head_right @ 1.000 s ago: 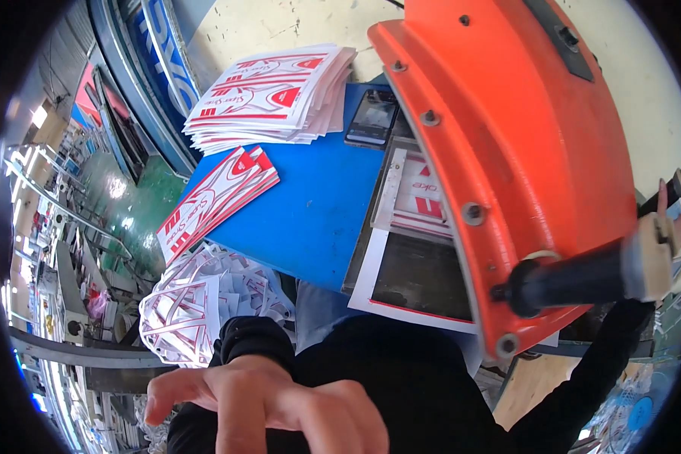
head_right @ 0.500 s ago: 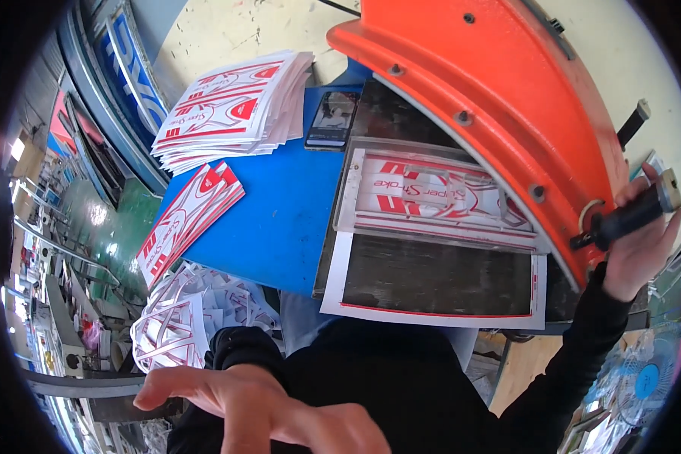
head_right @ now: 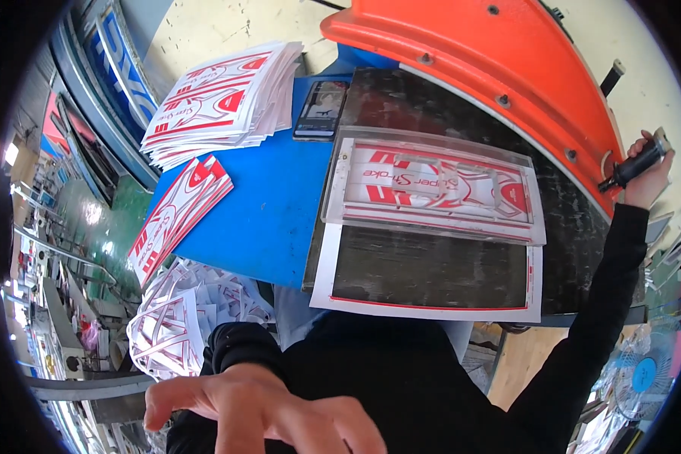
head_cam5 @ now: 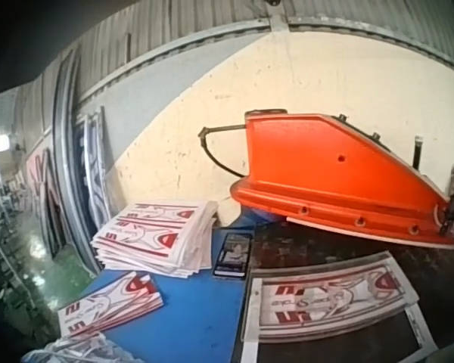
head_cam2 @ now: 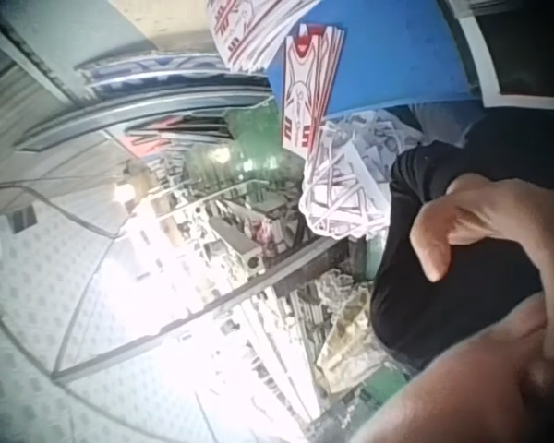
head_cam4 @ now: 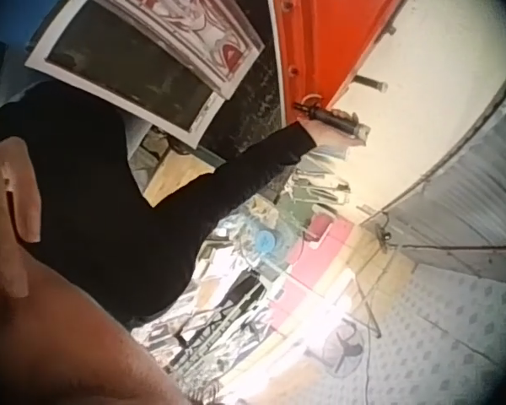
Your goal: Operating a manual die-cutting machine to cut printed labels using a plastic template.
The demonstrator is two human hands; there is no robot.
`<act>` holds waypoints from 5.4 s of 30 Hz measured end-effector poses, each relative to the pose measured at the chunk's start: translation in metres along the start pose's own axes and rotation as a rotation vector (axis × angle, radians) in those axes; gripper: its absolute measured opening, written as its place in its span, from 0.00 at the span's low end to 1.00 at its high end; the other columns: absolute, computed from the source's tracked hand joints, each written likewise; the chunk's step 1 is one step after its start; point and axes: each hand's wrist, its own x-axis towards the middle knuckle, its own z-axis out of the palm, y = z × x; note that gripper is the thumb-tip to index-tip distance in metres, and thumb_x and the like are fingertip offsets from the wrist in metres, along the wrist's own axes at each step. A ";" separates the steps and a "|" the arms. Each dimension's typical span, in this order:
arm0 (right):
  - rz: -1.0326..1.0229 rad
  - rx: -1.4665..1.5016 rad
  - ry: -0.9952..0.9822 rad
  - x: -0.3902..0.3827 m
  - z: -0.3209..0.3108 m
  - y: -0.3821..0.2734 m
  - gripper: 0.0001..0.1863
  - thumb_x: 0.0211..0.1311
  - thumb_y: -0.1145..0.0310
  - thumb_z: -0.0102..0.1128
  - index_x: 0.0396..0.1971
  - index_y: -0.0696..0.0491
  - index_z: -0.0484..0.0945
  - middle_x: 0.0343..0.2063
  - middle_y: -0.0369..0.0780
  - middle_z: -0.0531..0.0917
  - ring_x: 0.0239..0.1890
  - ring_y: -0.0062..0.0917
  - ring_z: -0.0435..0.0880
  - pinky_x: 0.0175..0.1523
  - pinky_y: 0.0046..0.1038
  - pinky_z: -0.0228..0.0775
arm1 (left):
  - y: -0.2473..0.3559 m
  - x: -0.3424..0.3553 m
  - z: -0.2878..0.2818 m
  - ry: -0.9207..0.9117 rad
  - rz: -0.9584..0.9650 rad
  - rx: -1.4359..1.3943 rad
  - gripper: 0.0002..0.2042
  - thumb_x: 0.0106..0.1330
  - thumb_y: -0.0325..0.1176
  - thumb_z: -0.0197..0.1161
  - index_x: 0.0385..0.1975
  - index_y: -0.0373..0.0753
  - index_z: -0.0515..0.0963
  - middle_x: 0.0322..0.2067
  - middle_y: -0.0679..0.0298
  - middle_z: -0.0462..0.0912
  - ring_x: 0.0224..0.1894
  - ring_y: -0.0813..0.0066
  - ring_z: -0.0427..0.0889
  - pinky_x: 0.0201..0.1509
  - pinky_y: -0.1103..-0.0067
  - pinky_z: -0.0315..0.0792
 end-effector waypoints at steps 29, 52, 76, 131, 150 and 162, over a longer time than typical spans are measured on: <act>-0.082 -0.172 0.195 0.068 -0.035 0.037 0.38 0.77 0.43 0.23 0.39 0.60 0.78 0.21 0.37 0.76 0.25 0.24 0.73 0.33 0.23 0.65 | 0.071 0.017 -0.081 0.596 -0.350 0.439 0.14 0.74 0.53 0.49 0.31 0.51 0.68 0.55 0.69 0.67 0.59 0.74 0.65 0.60 0.71 0.62; -0.373 -0.900 -0.727 -0.181 0.162 -0.031 0.17 0.56 0.65 0.66 0.45 0.55 0.77 0.44 0.44 0.79 0.53 0.39 0.76 0.60 0.35 0.64 | 0.133 -0.001 -0.100 -0.141 -0.473 2.167 0.11 0.62 0.38 0.67 0.25 0.39 0.75 0.36 0.59 0.84 0.41 0.62 0.80 0.48 0.72 0.71; -0.254 -0.859 -1.041 -0.171 0.179 -0.032 0.26 0.50 0.54 0.74 0.40 0.61 0.81 0.33 0.46 0.82 0.37 0.41 0.80 0.46 0.35 0.69 | 0.133 0.002 -0.094 -0.288 -0.636 2.344 0.21 0.44 0.24 0.76 0.42 0.38 0.83 0.46 0.61 0.85 0.52 0.61 0.80 0.56 0.69 0.72; -0.141 -0.103 -0.054 -0.193 0.097 0.032 0.43 0.69 0.32 0.34 0.54 0.62 0.71 0.46 0.43 0.77 0.47 0.29 0.75 0.54 0.34 0.63 | 0.286 0.066 -0.039 0.548 -0.039 2.180 0.09 0.73 0.31 0.58 0.44 0.33 0.81 0.33 0.72 0.83 0.33 0.92 0.77 0.38 0.90 0.70; -0.197 -0.001 -0.197 -0.187 0.092 0.033 0.35 0.74 0.44 0.39 0.62 0.63 0.65 0.52 0.47 0.77 0.49 0.33 0.77 0.55 0.37 0.67 | 0.218 0.033 -0.056 -0.152 -0.579 2.684 0.24 0.58 0.35 0.71 0.55 0.38 0.77 0.53 0.55 0.80 0.56 0.56 0.77 0.63 0.66 0.66; -0.228 0.037 -0.135 -0.196 0.050 -0.003 0.40 0.73 0.40 0.34 0.55 0.68 0.71 0.48 0.51 0.78 0.50 0.36 0.75 0.59 0.37 0.62 | 0.157 0.009 -0.101 -0.252 -0.681 2.780 0.18 0.65 0.45 0.65 0.54 0.53 0.81 0.65 0.52 0.70 0.65 0.45 0.66 0.67 0.54 0.59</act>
